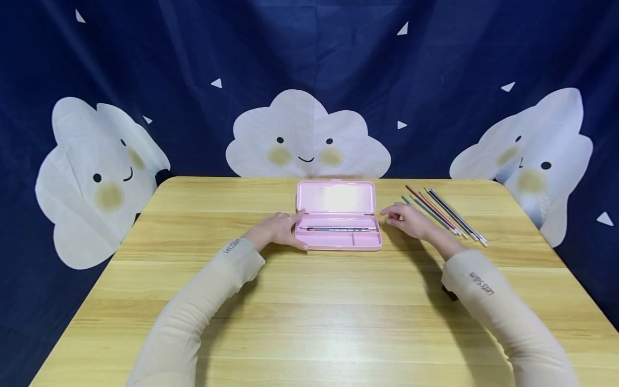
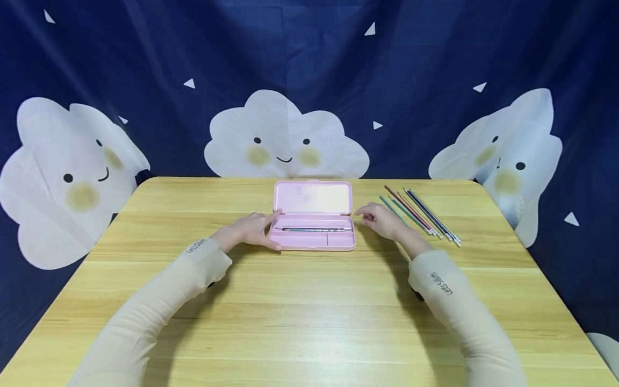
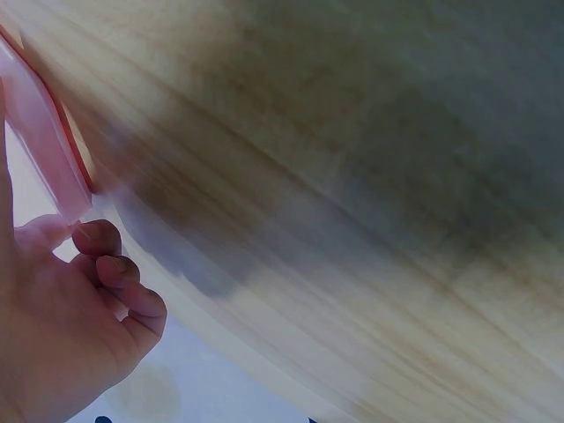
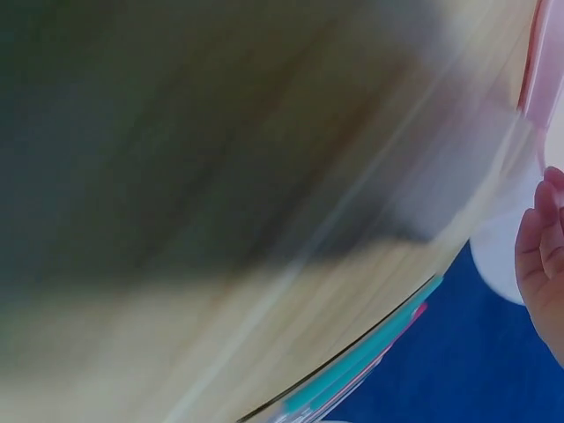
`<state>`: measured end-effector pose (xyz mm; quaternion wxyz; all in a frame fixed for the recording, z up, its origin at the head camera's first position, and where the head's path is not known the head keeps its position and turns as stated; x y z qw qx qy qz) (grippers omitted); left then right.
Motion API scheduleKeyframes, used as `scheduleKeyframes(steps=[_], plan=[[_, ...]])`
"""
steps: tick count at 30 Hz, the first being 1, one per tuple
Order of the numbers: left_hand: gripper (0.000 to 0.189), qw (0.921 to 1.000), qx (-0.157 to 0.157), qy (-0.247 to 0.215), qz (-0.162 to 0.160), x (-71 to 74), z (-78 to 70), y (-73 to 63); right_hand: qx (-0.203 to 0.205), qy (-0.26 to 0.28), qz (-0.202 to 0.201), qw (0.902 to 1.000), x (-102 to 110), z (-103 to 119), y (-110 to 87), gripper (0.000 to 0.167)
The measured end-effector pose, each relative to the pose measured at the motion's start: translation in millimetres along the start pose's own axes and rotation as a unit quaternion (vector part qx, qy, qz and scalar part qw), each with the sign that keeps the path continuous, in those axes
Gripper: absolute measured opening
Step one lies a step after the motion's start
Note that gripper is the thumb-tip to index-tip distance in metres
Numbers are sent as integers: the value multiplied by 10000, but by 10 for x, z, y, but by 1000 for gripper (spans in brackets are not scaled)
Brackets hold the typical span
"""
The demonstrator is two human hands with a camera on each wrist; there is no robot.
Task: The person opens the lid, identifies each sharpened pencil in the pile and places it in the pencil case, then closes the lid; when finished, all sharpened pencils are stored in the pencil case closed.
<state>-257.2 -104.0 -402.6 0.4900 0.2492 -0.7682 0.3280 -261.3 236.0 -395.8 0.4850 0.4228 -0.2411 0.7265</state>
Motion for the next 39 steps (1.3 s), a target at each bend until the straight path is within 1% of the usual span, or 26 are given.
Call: scheduleKeyframes(steps=[3, 5, 10, 14, 18, 23, 27, 33, 39], plan=[[110, 10000, 7, 2, 4, -2, 4, 2, -134, -4, -43, 9999, 56, -82, -59, 20], [111, 10000, -3, -7, -17, -2, 3, -3, -343, -78, -58, 9994, 97, -139, -99, 20], [111, 10000, -49, 45, -63, -11, 4, -3, -673, -224, -184, 9973, 192, -311, -189, 22], [111, 10000, -52, 27, -76, -15, 10, -5, -770, -265, -337, 9961, 269, -415, -252, 22], [113, 9999, -75, -61, -103, -13, 16, -14, -941, -352, -335, 9944, 345, -511, -300, 24], [115, 9998, -117, -43, -143, 10, -14, -38, -1207, -538, -333, 9907, 404, -618, -343, 27], [111, 9999, -58, -85, -133, -10, -5, -17, -1306, -643, -404, 9885, 424, -681, -364, 28], [111, 9999, -53, -6, -113, -21, 12, -5, -1327, -888, -341, 9866, 425, -761, -372, 27], [111, 9999, -9, -79, -85, -18, 8, -10, -1404, -943, -241, 9853, 422, -796, -371, 25]])
Point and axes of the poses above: each hand's wrist, its own y-axis towards the middle knuckle, its own x-axis out of the back of the hand, z = x × y, the point moved 1 cm from there along y, towards the middle knuckle, and after that the axes turned 14 degrees about -x, right-handed, at the moved point
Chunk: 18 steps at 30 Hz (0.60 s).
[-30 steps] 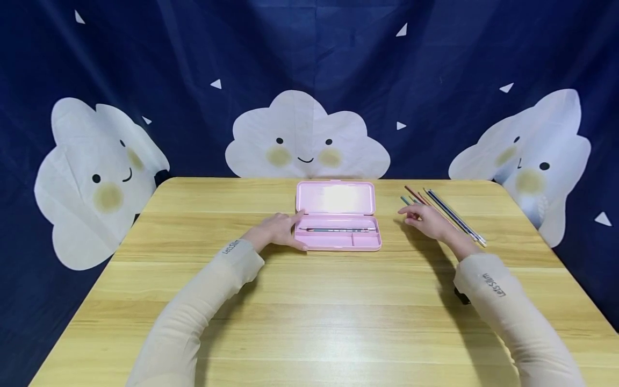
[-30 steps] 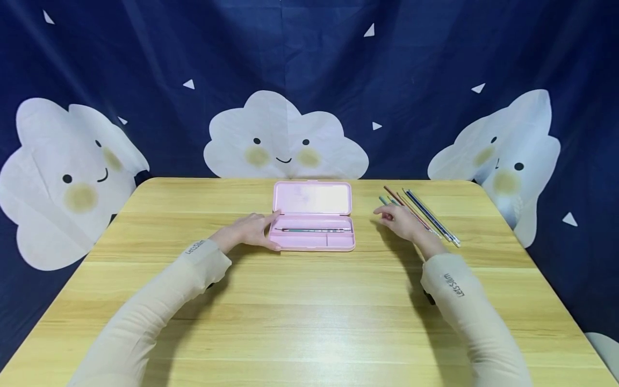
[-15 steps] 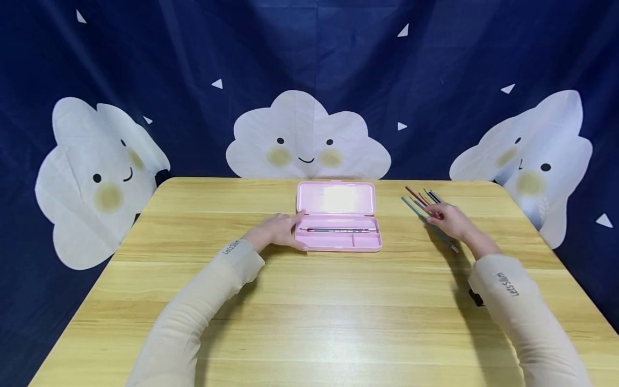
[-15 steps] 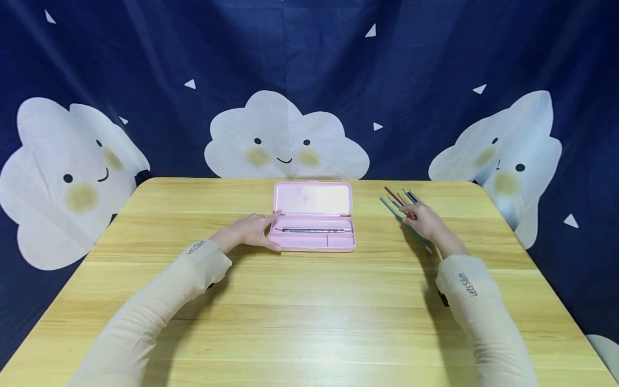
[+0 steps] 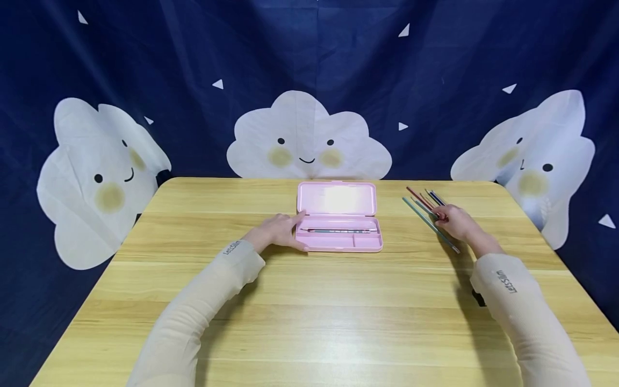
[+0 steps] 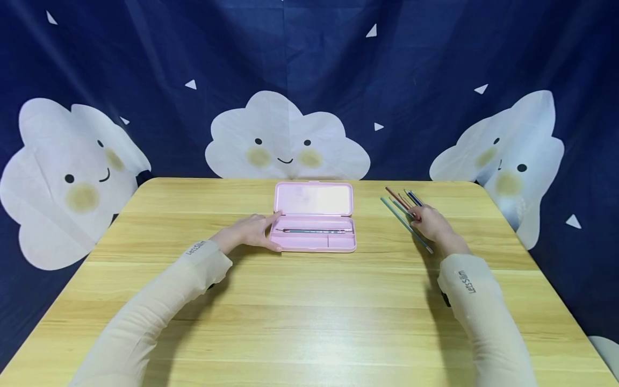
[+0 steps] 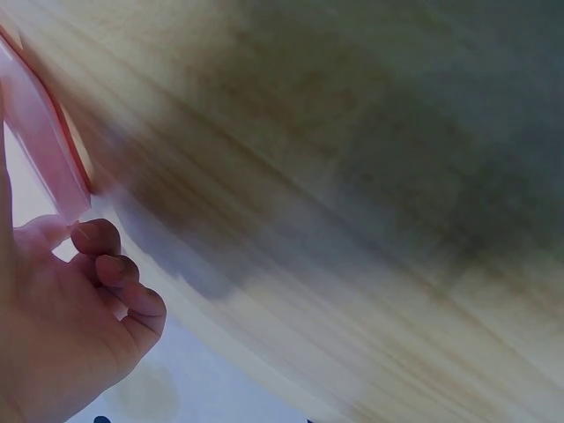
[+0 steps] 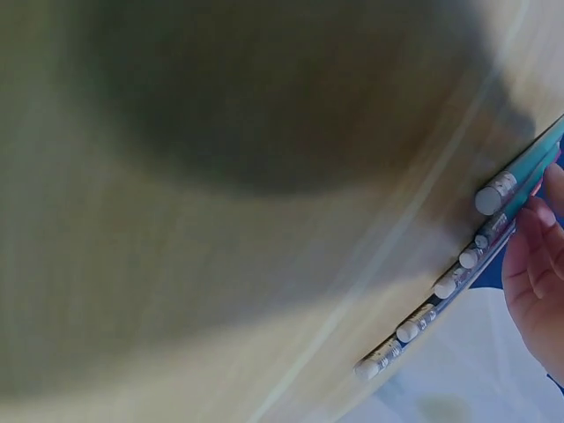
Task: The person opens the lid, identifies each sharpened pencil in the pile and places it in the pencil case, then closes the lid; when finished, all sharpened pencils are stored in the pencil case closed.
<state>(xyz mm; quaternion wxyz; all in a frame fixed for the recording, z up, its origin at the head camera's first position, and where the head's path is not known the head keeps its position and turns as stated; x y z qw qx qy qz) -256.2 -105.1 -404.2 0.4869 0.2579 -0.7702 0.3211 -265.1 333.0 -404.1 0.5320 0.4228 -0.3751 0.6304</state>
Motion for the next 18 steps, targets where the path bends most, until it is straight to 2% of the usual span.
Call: scheduleKeyframes(steps=[11, 18], plan=[[110, 10000, 13, -61, 53, -7, 4, 26, 100, -39, 19, 9999, -47, -17, -19, 28], [111, 10000, -58, -56, -51, -27, 32, 29, 74, -13, -43, 10000, -59, -12, -4, 29]])
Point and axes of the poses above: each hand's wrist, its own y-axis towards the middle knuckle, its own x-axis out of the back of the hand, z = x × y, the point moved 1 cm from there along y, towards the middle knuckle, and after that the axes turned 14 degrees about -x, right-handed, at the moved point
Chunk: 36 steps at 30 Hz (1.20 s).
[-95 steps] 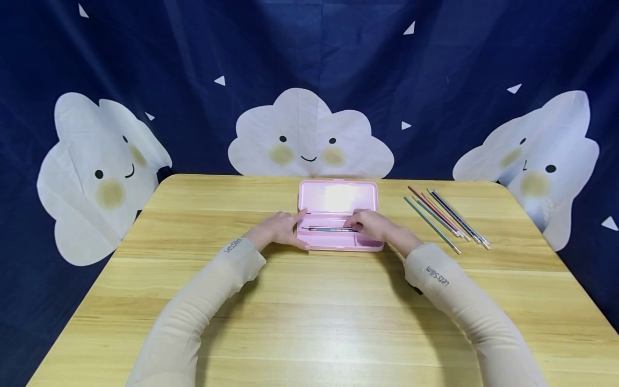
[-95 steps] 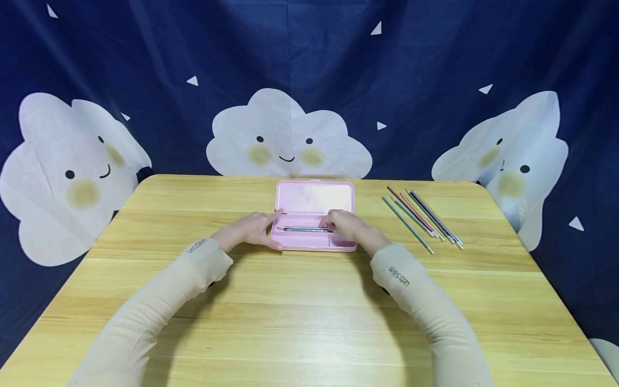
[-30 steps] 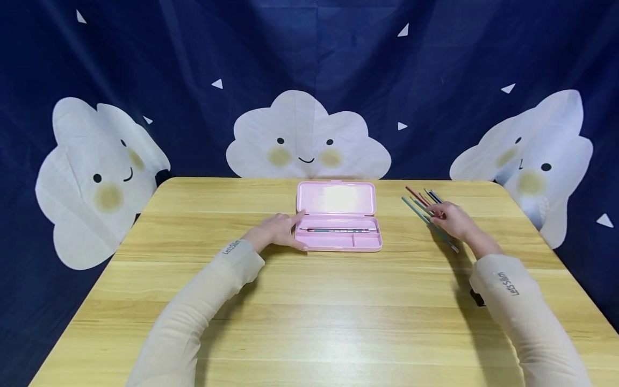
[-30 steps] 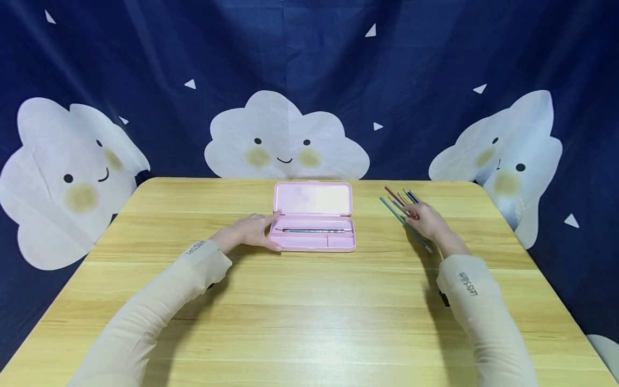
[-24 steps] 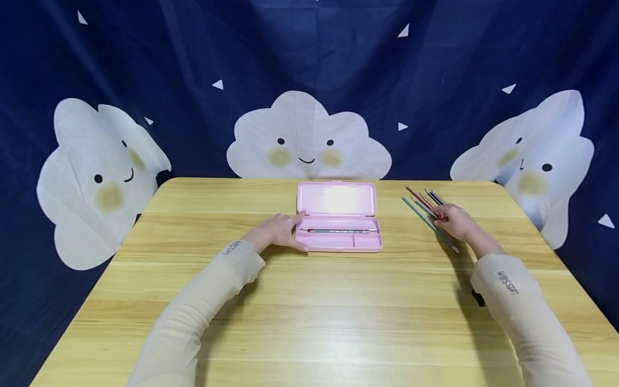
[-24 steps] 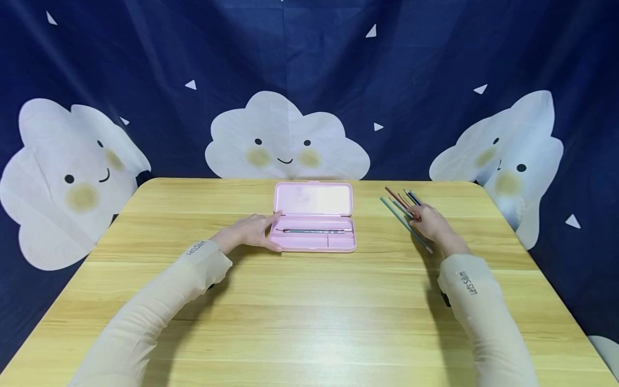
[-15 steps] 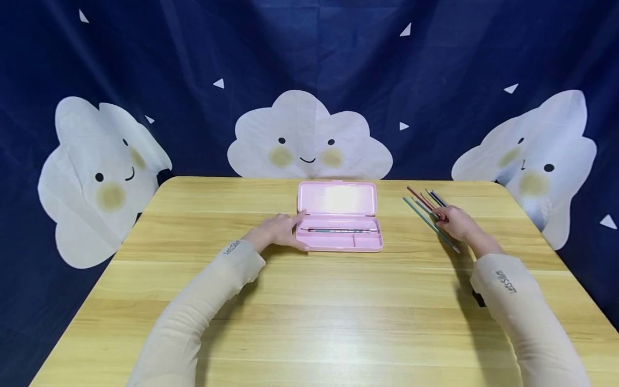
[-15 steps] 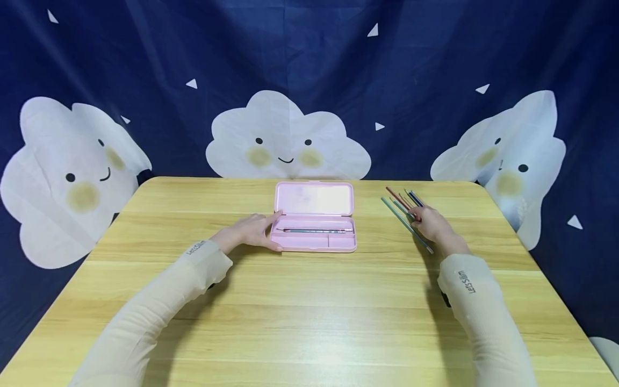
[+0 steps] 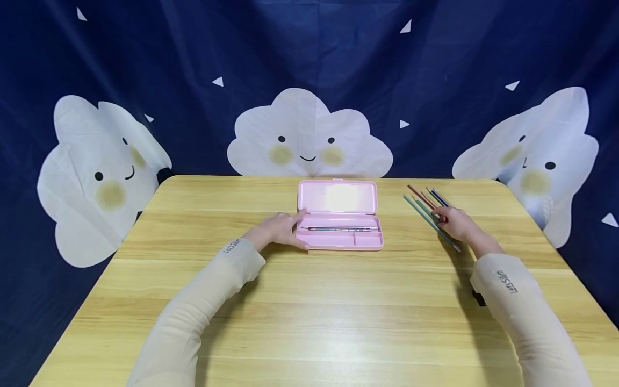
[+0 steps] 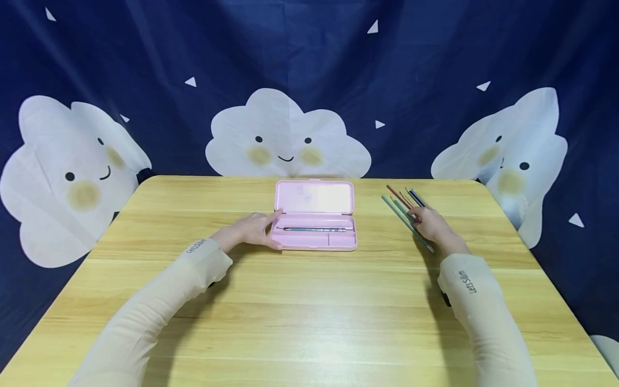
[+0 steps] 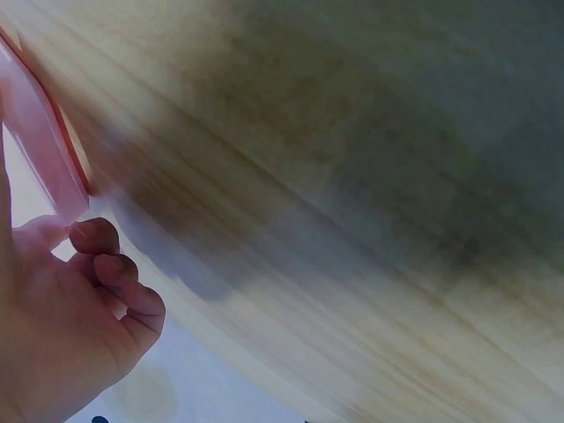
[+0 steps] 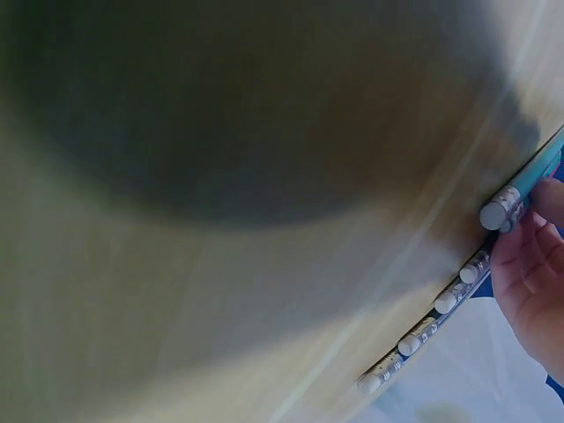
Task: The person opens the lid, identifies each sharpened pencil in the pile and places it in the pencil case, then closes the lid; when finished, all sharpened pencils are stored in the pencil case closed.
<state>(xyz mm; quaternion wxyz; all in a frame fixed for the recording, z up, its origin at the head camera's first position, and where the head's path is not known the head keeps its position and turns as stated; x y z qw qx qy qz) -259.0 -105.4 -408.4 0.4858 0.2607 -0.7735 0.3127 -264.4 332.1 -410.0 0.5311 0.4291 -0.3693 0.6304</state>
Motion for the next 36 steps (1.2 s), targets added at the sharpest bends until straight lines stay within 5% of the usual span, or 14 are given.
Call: scheduleKeyframes(steps=[10, 23, 36], plan=[[109, 10000, 43, -62, 13, 11, 2, -9, -60, 269, 83, 9996, 75, 130, -23, 33], [109, 10000, 21, -43, 34, 11, 0, -9, 698, 635, -129, 9955, -37, 505, -33, 29], [109, 10000, 0, -1, -26, 13, -11, -21, 1106, 1042, 292, 9880, -211, 875, 41, 29]])
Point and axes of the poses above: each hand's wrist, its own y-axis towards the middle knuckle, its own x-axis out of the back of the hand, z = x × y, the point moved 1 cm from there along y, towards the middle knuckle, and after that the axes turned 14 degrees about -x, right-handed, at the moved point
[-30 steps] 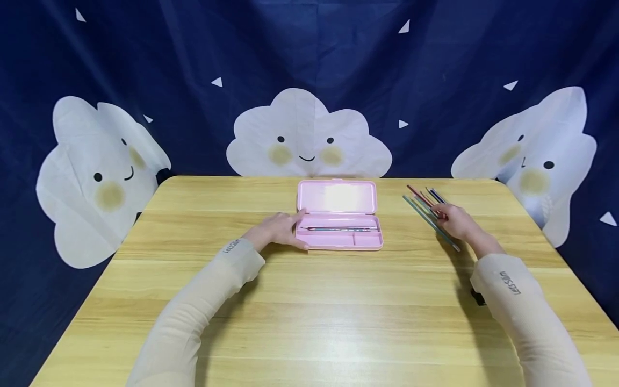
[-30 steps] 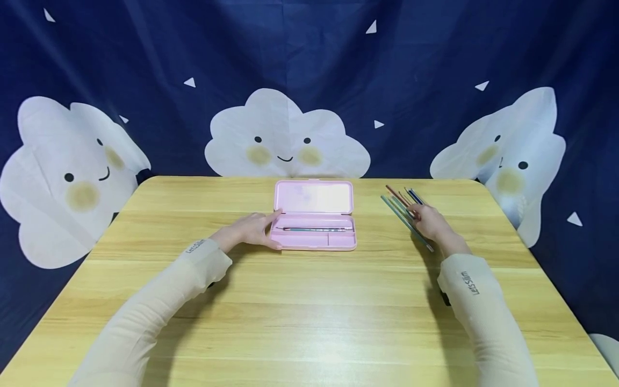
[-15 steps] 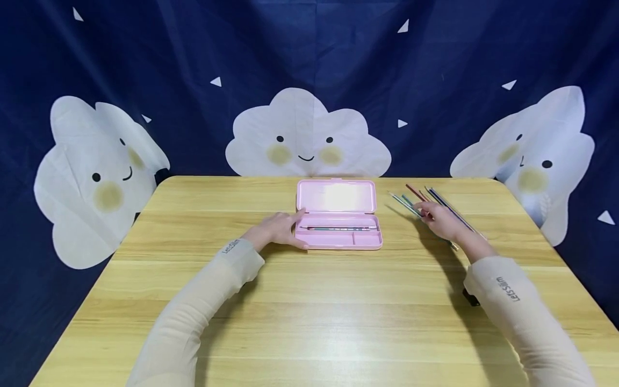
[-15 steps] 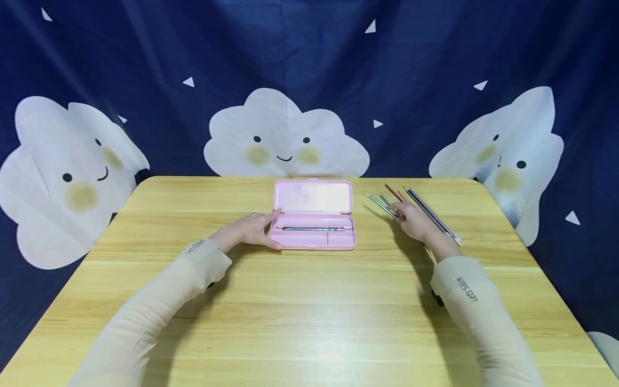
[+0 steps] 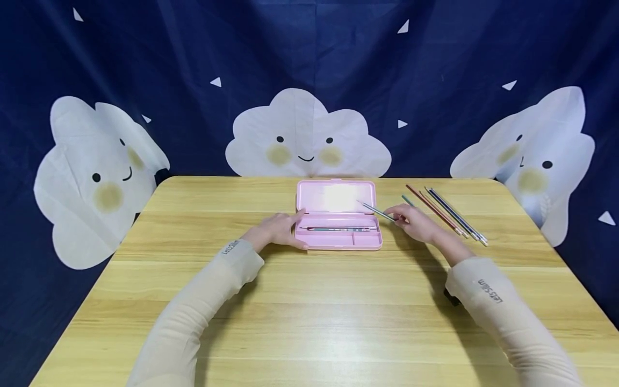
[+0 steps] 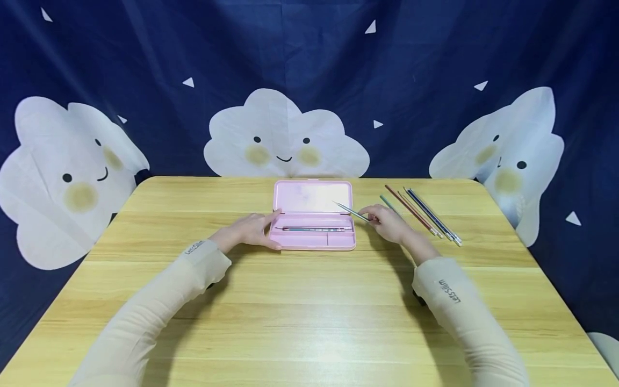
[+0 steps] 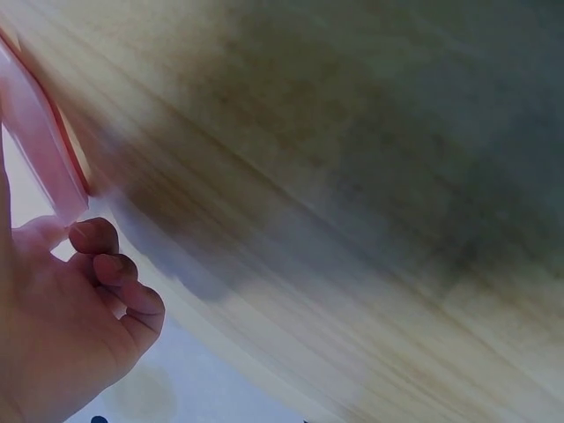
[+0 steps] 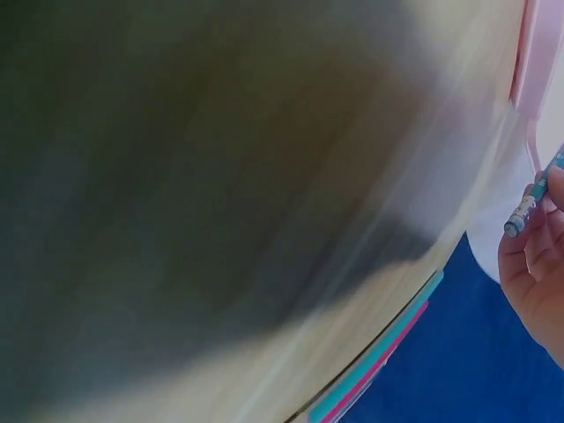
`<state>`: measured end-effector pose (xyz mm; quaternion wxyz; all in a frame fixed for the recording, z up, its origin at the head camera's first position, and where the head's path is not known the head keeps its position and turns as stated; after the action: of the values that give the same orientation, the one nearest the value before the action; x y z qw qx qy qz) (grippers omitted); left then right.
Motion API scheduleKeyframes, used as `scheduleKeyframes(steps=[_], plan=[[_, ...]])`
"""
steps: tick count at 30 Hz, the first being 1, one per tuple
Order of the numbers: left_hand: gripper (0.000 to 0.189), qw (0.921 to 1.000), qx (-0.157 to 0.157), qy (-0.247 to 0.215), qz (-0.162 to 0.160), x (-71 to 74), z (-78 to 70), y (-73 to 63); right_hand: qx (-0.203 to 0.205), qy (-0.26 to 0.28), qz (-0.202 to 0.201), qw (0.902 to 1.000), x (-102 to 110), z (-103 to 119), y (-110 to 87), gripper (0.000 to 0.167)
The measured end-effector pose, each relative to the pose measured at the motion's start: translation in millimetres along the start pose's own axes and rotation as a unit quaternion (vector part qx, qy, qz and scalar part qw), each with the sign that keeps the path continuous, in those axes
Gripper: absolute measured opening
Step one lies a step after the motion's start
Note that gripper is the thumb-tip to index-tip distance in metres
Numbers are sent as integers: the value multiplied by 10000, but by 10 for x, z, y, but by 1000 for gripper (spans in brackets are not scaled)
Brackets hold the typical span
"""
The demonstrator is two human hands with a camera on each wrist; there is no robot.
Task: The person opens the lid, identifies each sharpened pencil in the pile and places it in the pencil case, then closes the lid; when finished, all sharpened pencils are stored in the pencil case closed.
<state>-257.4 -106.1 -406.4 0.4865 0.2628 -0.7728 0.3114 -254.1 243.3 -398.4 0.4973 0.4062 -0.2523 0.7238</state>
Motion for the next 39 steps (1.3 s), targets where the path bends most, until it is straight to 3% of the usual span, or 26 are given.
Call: scheduleKeyframes(steps=[11, 20, 34, 39], plan=[[110, 10000, -27, -36, 22, 2, -10, 3, 163, -13, 281, 9995, -192, 241, 146, 31], [109, 9998, 88, -128, 97, -10, 1, 5, 510, -574, 453, 9960, -331, 443, 319, 32], [110, 9999, 21, -106, 60, 1, -11, 5, 931, -968, 393, 9902, -494, 604, 492, 29], [110, 9999, 24, -110, 78, 12, -14, 3, 820, -1266, 487, 9874, -557, 656, 515, 30]])
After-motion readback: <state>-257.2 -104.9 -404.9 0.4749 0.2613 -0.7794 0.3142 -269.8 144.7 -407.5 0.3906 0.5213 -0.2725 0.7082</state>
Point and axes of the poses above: each hand's wrist, its own y-axis towards the middle knuckle, its own x-axis out of the back of the hand, z = x × y, the point moved 1 cm from there along y, towards the middle knuckle, and after that the axes turned 14 degrees about -x, right-handed, at the moved point
